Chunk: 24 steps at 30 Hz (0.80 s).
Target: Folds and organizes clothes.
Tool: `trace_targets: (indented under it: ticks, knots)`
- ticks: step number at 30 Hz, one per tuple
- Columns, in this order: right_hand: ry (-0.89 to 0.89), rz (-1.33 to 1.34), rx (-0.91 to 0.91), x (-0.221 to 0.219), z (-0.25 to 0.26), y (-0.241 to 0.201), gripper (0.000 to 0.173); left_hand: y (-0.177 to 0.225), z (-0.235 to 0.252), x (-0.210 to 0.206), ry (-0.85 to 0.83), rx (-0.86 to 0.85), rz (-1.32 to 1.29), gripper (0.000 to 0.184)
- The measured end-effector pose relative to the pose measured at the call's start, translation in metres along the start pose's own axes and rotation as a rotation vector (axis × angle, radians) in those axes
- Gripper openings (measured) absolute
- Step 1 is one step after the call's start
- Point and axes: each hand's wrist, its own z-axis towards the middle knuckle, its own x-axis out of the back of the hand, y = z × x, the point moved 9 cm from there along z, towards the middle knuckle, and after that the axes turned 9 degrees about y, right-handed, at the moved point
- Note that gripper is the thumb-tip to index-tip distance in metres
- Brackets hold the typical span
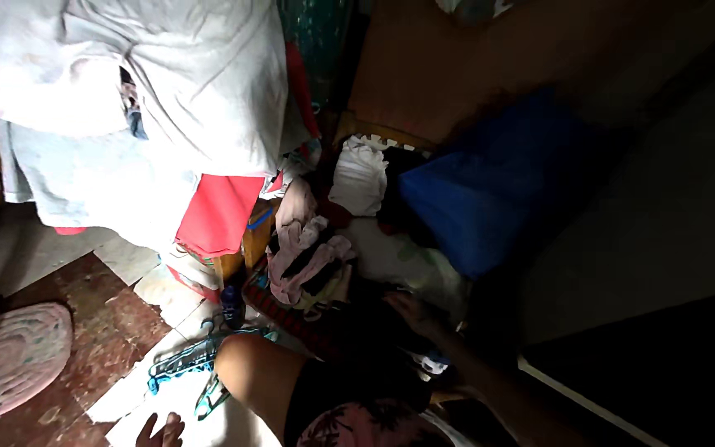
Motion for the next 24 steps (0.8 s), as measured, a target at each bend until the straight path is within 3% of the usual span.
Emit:
trace_targets:
  ticks: [1,4,5,7,9,11,14,16,18,21,24]
  knots:
    - [-0.051,-0.084,0.046,-0.009,-0.003,-0.002,0.047,0.001,0.000,-0.002,-0.006,0.003,-0.008,0.064]
    - [-0.133,-0.383,0.092,-0.053,-0.017,0.000,0.085,0.007,-0.006,-0.012,-0.028,0.010,-0.020,0.069]
    - [-0.118,-0.455,0.089,-0.063,-0.020,0.000,0.082,0.008,-0.009,-0.013,-0.034,0.003,-0.025,0.070]
    - [-0.057,-0.519,0.083,-0.072,-0.020,-0.001,0.062,0.010,-0.012,-0.014,-0.045,-0.013,-0.045,0.071]
    - [-0.016,-0.426,0.039,-0.063,-0.015,-0.006,0.049,0.010,-0.012,-0.011,-0.047,-0.018,-0.059,0.068]
    - [0.097,-0.173,-0.072,-0.034,-0.012,-0.004,0.046,0.007,-0.011,-0.007,-0.047,-0.008,-0.062,0.065]
    - [0.383,0.452,-0.429,0.015,-0.017,0.032,0.053,0.006,-0.010,-0.004,-0.053,0.005,-0.093,0.062]
    - [0.586,0.748,-0.541,0.049,-0.026,0.044,0.054,0.014,-0.016,-0.003,-0.046,0.051,-0.128,0.057]
    - [0.729,0.892,-0.525,0.092,-0.038,0.047,0.052,0.020,-0.019,-0.003,-0.046,0.088,-0.152,0.054]
    - [0.788,1.054,-0.443,0.151,-0.046,0.051,0.047,0.018,-0.014,-0.004,-0.066,0.102,-0.152,0.054]
    - [0.824,0.959,-0.357,0.200,-0.057,0.038,0.051,0.019,-0.012,-0.006,-0.083,0.116,-0.145,0.056]
